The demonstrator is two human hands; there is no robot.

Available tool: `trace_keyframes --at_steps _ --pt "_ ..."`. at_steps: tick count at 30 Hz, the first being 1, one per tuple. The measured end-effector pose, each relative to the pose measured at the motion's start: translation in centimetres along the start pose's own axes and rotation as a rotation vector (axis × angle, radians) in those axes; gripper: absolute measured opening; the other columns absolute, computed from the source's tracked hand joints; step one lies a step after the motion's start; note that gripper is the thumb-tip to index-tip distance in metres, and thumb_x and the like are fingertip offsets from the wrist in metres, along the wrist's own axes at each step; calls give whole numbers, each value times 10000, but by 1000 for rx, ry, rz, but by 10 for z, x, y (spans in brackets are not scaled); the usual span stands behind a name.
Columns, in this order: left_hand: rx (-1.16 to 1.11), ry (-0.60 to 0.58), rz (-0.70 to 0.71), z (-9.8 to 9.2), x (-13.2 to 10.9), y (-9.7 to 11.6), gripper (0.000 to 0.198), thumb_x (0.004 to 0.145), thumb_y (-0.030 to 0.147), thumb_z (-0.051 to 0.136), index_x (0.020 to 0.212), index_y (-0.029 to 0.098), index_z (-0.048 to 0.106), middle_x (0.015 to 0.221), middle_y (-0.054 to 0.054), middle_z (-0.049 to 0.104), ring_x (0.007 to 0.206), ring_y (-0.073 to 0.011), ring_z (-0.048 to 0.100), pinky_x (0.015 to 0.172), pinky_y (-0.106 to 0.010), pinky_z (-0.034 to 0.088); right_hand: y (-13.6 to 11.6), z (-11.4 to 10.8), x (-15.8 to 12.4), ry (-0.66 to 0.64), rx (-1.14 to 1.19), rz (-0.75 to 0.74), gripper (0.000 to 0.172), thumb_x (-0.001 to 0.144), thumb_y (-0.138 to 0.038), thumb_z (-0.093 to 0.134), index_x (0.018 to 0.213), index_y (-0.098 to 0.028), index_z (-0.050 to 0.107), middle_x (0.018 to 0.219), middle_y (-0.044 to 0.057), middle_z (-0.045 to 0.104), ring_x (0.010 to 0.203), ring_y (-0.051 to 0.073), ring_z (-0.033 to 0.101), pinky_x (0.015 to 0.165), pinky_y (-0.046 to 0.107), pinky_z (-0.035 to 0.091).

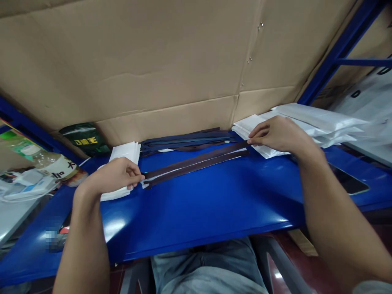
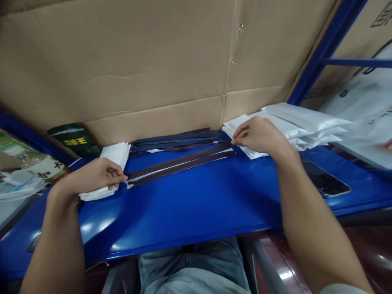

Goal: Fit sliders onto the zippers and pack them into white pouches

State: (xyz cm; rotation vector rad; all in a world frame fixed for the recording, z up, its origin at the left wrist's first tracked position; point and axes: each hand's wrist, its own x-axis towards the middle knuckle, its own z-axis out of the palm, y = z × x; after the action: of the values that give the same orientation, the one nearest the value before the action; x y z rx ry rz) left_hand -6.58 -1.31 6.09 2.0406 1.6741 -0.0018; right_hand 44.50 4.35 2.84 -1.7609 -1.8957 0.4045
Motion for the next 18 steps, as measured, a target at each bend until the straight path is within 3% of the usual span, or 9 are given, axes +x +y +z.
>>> trace_keyframes --at_steps 7,12,18 --pt "47 -46 -53 11 10 4 281 816 475 691 633 262 708 599 11 724 553 -190 685 605 -276 495 14 19 15 -235 -36 -93 122 807 -260 797 920 -231 830 810 44 816 726 236 766 683 366 595" --pt "112 -32 -82 15 15 7 255 830 406 642 627 252 653 580 8 718 549 -200 699 649 -297 508 13 24 17 -199 -76 -132 97 809 -295 794 881 -238 824 775 26 809 749 238 779 697 353 594" --pt "45 -103 -115 18 13 2 197 768 391 662 631 251 650 594 4 727 541 -214 704 620 -297 491 13 22 17 -136 -51 -137 103 838 -313 787 902 -237 813 801 41 813 779 253 780 725 372 590"
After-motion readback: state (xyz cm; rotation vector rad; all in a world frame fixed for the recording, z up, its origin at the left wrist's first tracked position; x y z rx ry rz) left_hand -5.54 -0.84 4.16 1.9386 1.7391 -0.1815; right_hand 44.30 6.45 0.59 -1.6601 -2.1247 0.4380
